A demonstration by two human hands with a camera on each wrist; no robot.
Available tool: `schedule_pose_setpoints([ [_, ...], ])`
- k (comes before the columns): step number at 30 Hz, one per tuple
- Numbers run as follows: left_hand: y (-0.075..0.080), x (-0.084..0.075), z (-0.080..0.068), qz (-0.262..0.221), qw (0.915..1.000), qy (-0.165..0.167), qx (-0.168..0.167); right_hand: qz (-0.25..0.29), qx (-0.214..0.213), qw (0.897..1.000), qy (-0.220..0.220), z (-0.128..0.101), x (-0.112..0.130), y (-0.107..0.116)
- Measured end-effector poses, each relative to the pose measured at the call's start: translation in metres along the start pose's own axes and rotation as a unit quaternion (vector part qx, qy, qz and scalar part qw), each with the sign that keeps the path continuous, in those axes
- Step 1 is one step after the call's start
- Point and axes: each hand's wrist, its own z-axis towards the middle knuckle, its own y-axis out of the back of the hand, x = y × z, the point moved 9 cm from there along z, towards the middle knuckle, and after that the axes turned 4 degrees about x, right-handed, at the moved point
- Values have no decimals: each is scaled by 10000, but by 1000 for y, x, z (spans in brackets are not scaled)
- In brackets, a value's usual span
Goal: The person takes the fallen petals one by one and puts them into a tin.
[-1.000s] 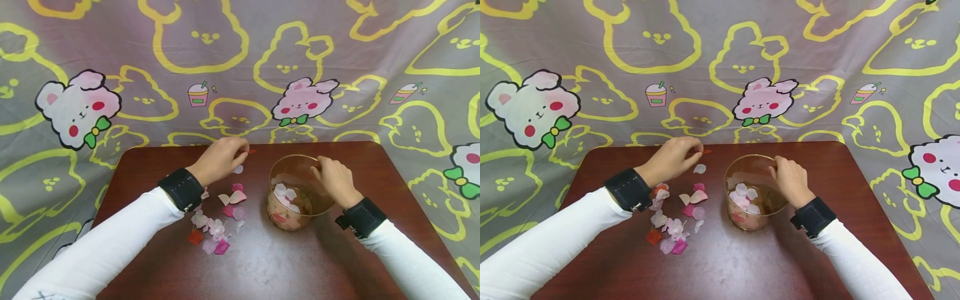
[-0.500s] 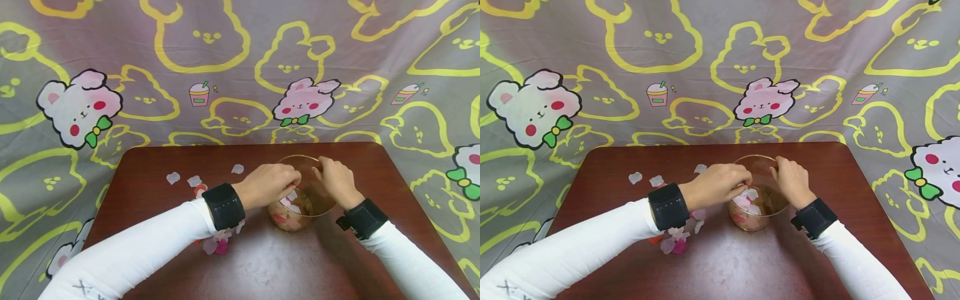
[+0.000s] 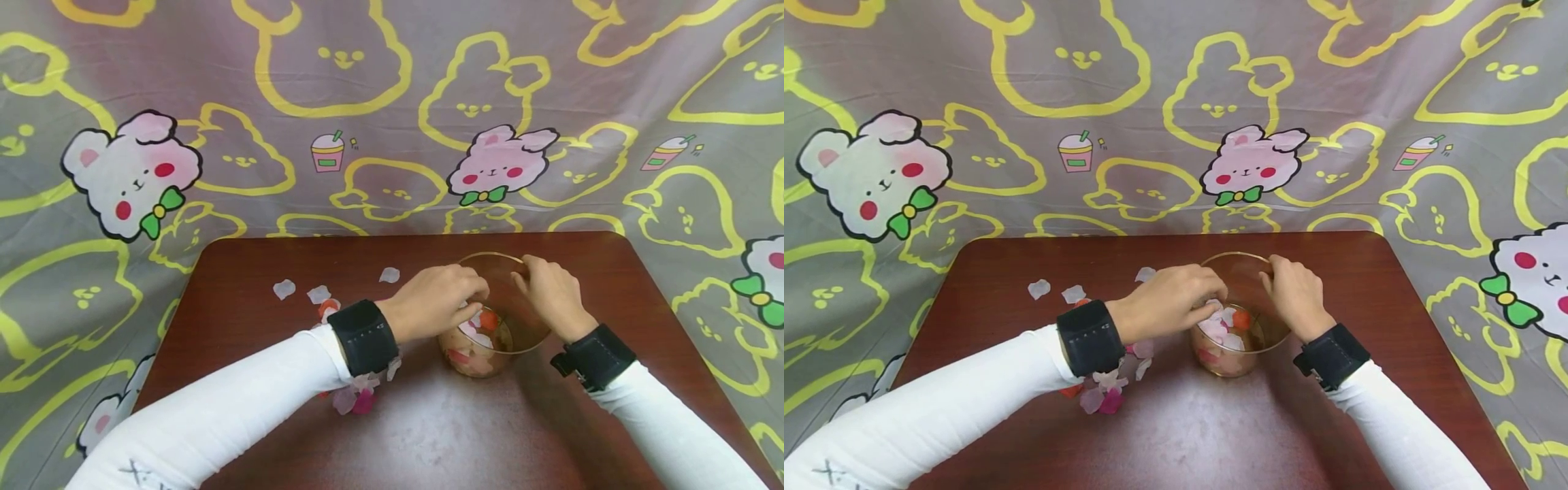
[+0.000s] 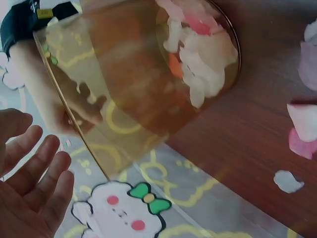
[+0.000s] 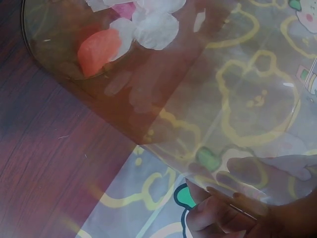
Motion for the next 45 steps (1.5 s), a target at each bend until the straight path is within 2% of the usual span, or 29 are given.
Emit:
schedule_pose_setpoints([
  [3,7,15,-4,13,9995,171,-256,25,19,10000,1,0,0,0],
  [5,12,31,-10,2,9983,390,-427,22,30,10000,9,0,-1,-1],
  [9,18,77,-31,-59,9917,1079,-698,16,49,10000,19,0,-1,-1],
  [12,14,120,-56,-64,9832,1688,-692,28,69,10000,14,0,-1,-1],
  [16,2,173,-95,-129,9674,2488,-463,26,53,10000,21,0,0,0],
  [19,-6,202,-126,-176,9549,2947,-301,17,26,10000,42,0,0,2],
  [22,-17,222,-153,-133,9473,3199,-116,12,37,10000,41,1,1,2],
  [27,-38,243,-189,-118,9335,3581,163,22,35,10000,23,1,1,2],
  [31,-59,254,-209,-363,9183,3909,508,26,53,10000,33,1,1,1],
  [33,-69,258,-216,-420,9149,3964,639,14,65,10000,33,1,1,1],
  [35,-75,260,-221,-383,9160,3942,647,10,61,10000,40,1,1,1],
  [38,-78,262,-223,-231,9215,3847,472,-6,48,10000,37,1,0,1],
  [45,-71,259,-224,202,9312,3637,-95,24,86,10000,28,2,0,1],
])
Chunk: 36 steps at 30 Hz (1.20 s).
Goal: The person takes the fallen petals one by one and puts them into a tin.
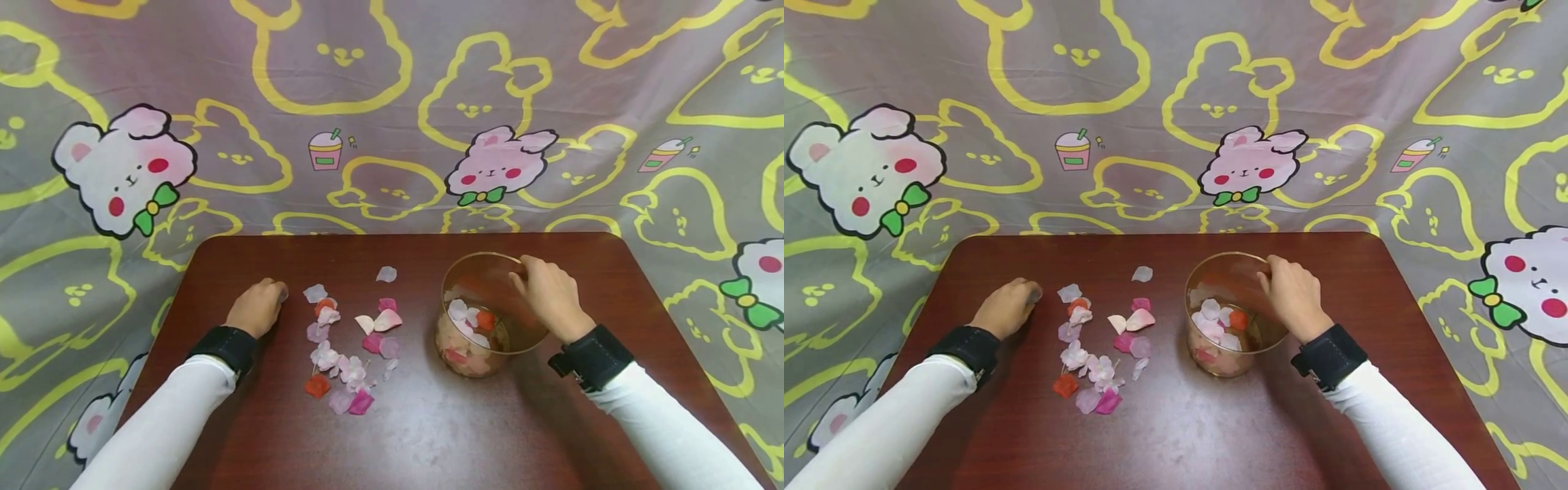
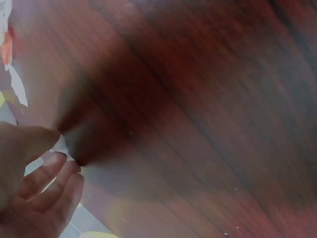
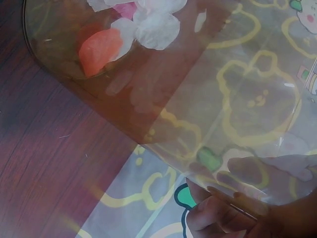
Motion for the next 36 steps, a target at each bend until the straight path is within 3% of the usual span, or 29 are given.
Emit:
schedule_pose_setpoints([
  [10,7,-4,7,-57,9999,-121,-73,-11,30,10000,-19,0,-1,-1],
  [17,32,-33,23,-142,9987,-414,-268,-37,26,10000,-35,1,-2,-1],
  [22,54,-78,36,-116,9958,-868,-269,-48,-2,10000,-17,1,-1,-1],
  [27,72,-137,41,-239,9894,-1394,-340,-34,-6,10000,-11,1,-2,-2],
  [32,87,-199,38,-657,9736,-2114,-562,6,-1,10000,7,1,-2,-2],
  [36,92,-245,28,-926,9591,-2620,-542,34,-27,10000,19,1,-2,-1],
])
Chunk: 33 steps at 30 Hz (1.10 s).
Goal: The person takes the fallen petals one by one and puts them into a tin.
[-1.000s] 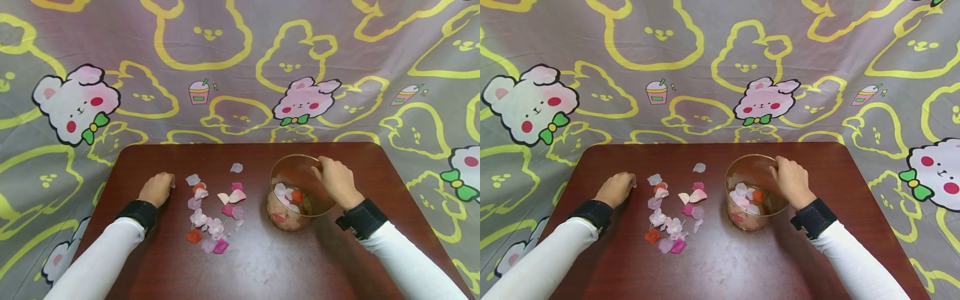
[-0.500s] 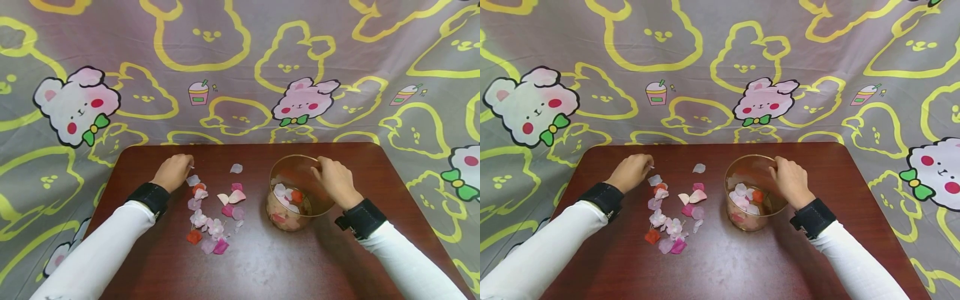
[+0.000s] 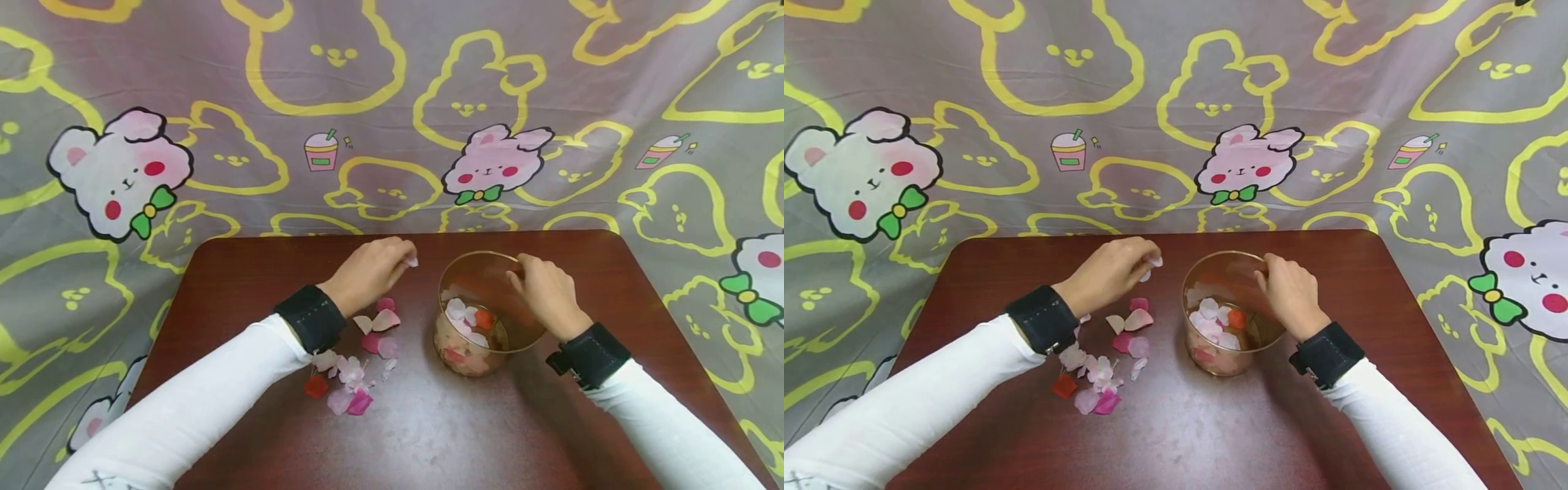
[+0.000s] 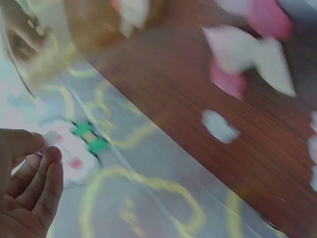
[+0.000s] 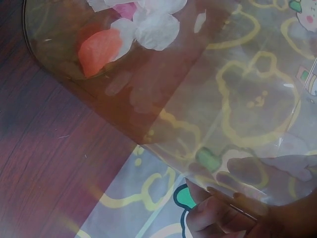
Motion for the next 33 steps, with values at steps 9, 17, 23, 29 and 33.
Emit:
schedule_pose_setpoints([
  [9,-20,-70,19,223,9959,-792,374,-17,-7,10000,-28,1,1,0],
  [17,-53,-101,19,264,9853,-1082,1298,-42,8,10000,-53,1,0,0],
  [23,-67,-101,16,226,9800,-872,1774,-45,-14,10000,-20,0,0,0],
  [29,-46,-78,19,93,9922,-630,1069,-35,-11,10000,-27,-1,-1,-1],
  [33,-24,-35,18,15,9997,-86,219,-21,-38,10000,9,-1,0,-1],
])
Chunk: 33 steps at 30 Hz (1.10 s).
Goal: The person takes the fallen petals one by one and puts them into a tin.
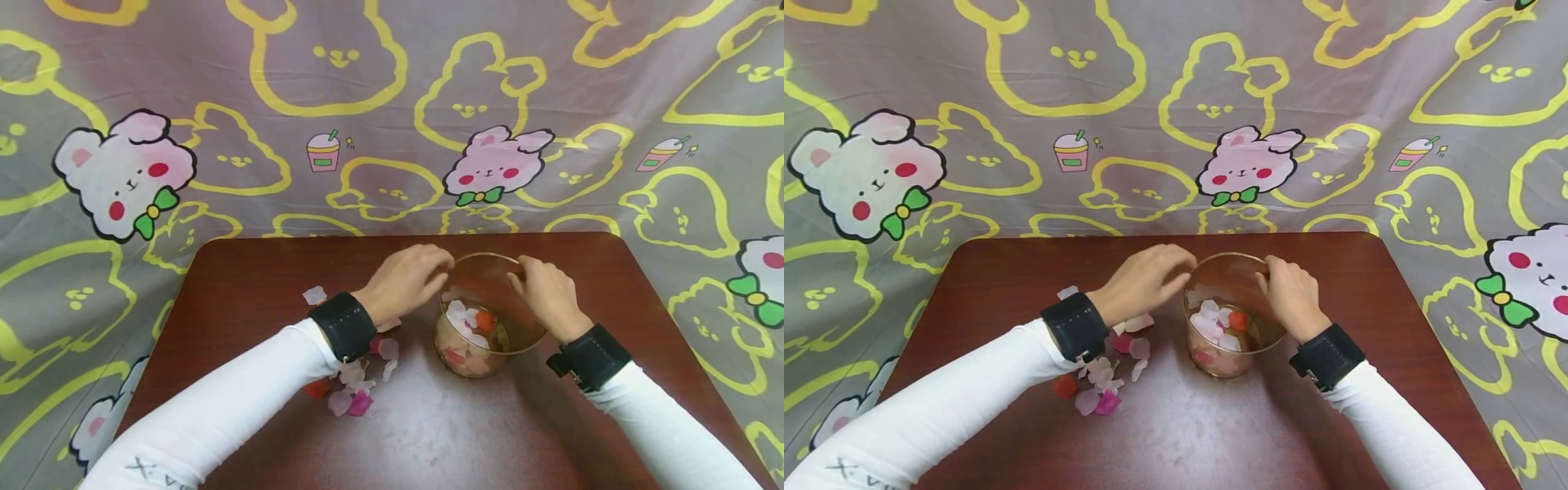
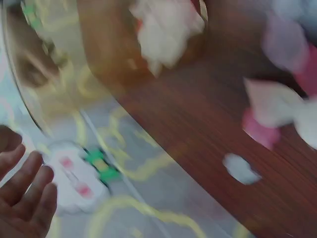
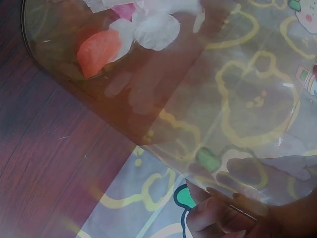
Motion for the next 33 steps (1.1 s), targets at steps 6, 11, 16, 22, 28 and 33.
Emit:
schedule_pose_setpoints([
  [6,8,79,-19,17,9927,1177,-266,-57,-24,10000,-3,-1,0,2],
  [11,-3,126,-46,226,9850,1700,174,-99,-19,9999,14,-1,0,4],
  [16,-16,159,-72,516,9778,1954,562,-91,3,10000,-2,-1,0,4],
  [22,-26,193,-102,537,9692,2292,718,-47,40,10000,-2,-1,-1,2],
  [28,-37,208,-122,582,9641,2490,716,-48,12,10000,14,0,0,2],
  [33,-42,212,-131,898,9649,2394,597,-46,11,10000,27,0,1,1],
])
